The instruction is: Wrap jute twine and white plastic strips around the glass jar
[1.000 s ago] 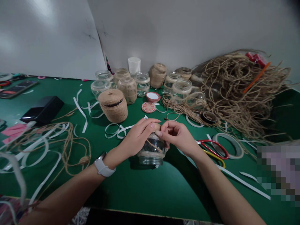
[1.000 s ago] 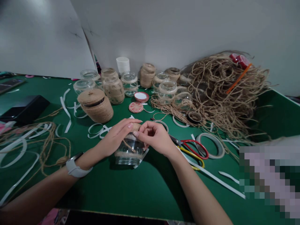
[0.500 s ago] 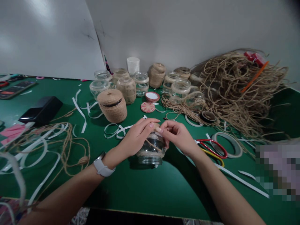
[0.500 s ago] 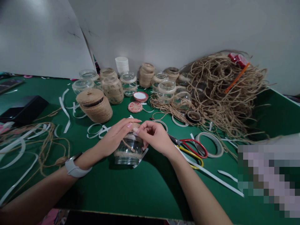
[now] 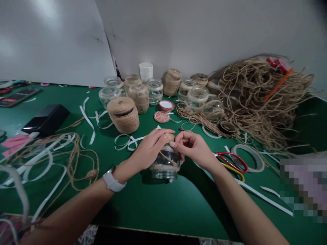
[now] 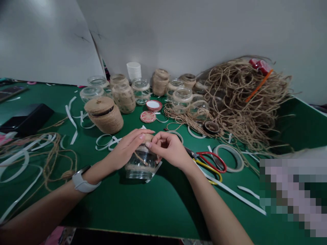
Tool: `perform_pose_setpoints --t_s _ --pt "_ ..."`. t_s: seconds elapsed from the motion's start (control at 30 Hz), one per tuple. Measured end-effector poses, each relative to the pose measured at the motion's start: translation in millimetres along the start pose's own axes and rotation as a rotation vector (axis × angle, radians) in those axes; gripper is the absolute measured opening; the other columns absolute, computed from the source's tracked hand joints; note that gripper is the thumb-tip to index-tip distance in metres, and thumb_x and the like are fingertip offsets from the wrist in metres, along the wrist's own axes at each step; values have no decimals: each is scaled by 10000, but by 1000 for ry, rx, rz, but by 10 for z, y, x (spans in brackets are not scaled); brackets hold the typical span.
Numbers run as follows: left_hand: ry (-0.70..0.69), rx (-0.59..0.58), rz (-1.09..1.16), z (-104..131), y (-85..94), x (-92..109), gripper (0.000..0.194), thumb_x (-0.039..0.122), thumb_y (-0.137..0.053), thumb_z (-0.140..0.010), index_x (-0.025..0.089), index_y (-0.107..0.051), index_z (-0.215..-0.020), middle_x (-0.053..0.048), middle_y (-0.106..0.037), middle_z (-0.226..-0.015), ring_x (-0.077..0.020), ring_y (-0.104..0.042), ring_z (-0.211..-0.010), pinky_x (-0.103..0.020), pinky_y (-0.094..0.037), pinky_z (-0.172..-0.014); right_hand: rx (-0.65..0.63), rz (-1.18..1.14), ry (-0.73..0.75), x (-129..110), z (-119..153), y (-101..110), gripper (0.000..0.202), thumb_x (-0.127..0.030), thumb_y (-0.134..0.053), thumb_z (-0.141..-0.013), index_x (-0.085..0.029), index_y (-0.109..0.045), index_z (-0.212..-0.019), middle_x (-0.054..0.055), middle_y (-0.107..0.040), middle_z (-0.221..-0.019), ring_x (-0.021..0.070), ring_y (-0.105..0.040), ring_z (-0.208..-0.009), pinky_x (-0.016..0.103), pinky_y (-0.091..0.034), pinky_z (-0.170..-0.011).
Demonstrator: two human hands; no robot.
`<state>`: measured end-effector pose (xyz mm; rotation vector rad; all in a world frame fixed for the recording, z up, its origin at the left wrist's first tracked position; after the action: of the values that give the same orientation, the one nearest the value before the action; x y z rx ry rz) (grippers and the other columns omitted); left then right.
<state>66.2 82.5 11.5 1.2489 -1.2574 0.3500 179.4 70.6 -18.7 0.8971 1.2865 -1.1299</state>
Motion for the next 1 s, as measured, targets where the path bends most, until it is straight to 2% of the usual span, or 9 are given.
perform_pose_setpoints --t_s 0.5,0.67,0.77,0.87,1.0 --pt "6 0 19 2 0 -12 368 372 -351 -1034 206 -629 -1207 -75 -662 -1222 -237 -583 -1162 -395 -417 -1077 -18 -22 16 -2 -17 -19 411 -448 -885 -619 -181 -582 -695 -76 -561 -529 63 -525 -392 180 -470 -391" --pt "-2 1 11 1 1 -19 352 370 -357 -1036 223 -632 -1201 -70 -666 -1190 -240 -592 -1141 -401 -434 -1055 -32 84 21 -55 23 18 379 -517 -770 -735 -197 -567 -744 -69 -553 -509 90 -543 -414 222 -507 -450" --pt "-3 3 3 1 0 -18 340 352 -361 -1035 218 -625 -1201 -75 -664 -1164 -241 -599 -1124 -410 -444 -1035 -52 325 23 -221 84 84 282 -464 -684 -815 -197 -595 -834 -36 -609 -587 129 -620 -510 249 -526 -518" --pt "-3 4 -8 -5 -14 -5 328 334 -360 -1037 222 -622 -1199 -77 -666 -1183 -244 -595 -1139 -417 -440 -1036 -159 884 82 -508 124 4 127 -299 -616 -849 -193 -664 -901 -3 -675 -662 145 -643 -590 247 -469 -568" --pt "-44 8 -59 -27 -52 42 307 302 -352 -1040 228 -623 -1163 -63 -678 -1183 -246 -594 -1120 -414 -438 -1017 -364 1523 46 -739 80 -220 130 -182 -584 -792 -183 -709 -825 28 -689 -663 167 -605 -574 273 -362 -548"
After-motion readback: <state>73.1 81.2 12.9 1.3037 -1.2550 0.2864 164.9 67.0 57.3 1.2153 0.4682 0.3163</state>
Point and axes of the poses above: each hand's wrist, its own z-axis away from the middle knuckle, its own y-axis out of the back of the hand, x = y × z, the point moved 9 cm from there along -z, towards the middle knuckle
